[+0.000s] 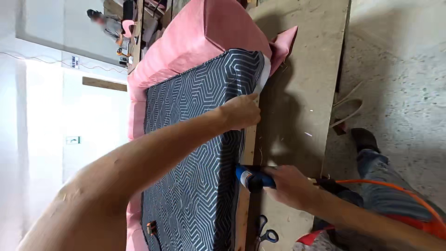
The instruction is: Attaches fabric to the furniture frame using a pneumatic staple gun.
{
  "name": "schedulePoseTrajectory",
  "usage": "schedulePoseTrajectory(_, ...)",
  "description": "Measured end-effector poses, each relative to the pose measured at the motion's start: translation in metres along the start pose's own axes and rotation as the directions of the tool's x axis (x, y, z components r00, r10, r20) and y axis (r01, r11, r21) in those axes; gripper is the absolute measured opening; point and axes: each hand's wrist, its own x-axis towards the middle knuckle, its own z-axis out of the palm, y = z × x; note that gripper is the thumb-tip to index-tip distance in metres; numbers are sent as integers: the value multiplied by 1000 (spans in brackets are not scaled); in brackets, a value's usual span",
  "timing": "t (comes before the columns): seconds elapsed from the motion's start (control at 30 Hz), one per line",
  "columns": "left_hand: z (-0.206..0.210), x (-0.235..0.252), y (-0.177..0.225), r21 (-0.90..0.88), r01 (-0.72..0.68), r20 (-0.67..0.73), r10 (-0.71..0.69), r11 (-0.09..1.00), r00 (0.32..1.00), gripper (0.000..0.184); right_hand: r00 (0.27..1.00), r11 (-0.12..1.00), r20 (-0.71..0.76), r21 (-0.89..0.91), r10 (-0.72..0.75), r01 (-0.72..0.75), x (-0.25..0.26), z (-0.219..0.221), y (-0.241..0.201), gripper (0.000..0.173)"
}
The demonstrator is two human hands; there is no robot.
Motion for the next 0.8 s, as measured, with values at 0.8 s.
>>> schedulePoseTrajectory(0.8, -25, 17, -118, -150, -107, -186, 78, 983, 979, 46, 995, 996, -53, -12, -87, 87, 56, -120, 43, 32)
